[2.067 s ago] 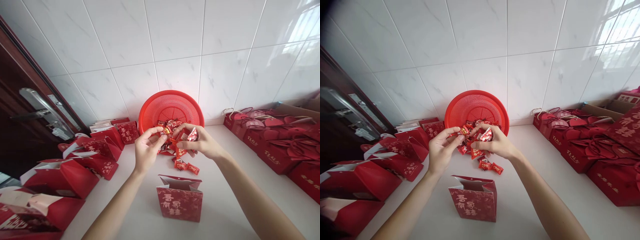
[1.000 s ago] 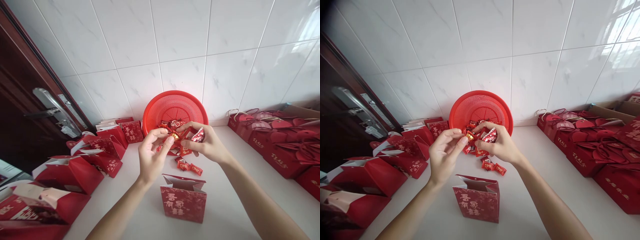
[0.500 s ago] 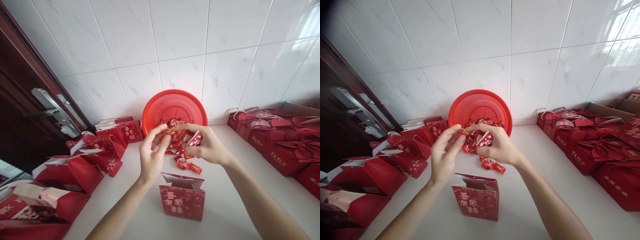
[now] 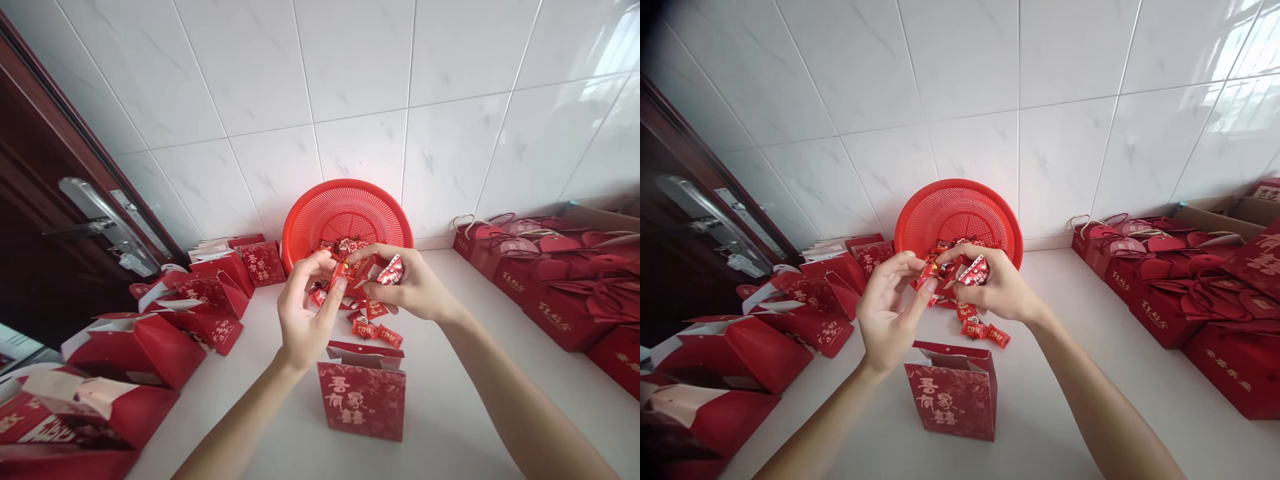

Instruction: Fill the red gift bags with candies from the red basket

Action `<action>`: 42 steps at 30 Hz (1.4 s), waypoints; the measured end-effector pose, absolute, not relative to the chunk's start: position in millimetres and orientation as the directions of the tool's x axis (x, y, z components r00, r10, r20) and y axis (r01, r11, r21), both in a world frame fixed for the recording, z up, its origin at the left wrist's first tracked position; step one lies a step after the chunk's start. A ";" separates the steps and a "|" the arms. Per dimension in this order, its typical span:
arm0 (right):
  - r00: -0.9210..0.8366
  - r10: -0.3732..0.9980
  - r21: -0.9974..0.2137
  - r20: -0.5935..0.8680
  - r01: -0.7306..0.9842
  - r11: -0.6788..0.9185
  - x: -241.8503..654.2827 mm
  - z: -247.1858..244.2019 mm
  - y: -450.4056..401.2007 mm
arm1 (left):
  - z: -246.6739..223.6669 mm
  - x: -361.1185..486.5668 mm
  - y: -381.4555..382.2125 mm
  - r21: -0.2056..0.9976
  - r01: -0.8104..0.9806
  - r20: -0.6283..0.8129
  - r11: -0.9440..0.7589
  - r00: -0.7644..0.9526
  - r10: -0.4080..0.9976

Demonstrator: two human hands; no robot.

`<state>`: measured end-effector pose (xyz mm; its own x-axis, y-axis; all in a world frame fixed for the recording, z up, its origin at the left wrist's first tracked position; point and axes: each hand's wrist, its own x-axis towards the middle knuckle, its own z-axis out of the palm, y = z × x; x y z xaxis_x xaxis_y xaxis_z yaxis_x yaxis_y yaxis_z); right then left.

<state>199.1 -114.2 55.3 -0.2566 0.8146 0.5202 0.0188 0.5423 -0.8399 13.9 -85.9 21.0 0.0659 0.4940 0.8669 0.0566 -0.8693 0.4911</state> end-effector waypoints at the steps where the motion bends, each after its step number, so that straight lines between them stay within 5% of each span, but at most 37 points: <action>1: -0.265 0.818 -0.850 0.511 -0.016 0.526 199.5 54.2 -112.9 | 21.8 12.9 -85.9 0.499 0.064 0.861 -0.864 0.079 0.502; 11: -0.255 0.893 -0.921 0.370 -0.228 0.317 195.9 46.6 -104.7 | 32.8 9.5 -85.1 0.689 0.005 0.716 -0.725 0.153 0.681; 29: -0.097 0.950 -0.950 0.295 -0.139 0.281 198.6 41.9 -95.4 | 31.2 3.7 -57.9 0.864 -0.058 0.502 -0.500 0.179 0.846; 42: 0.026 0.936 -0.923 0.352 -0.160 0.351 212.6 51.5 -99.6 | -18.5 -24.7 20.4 0.831 0.358 0.433 -0.426 0.064 0.899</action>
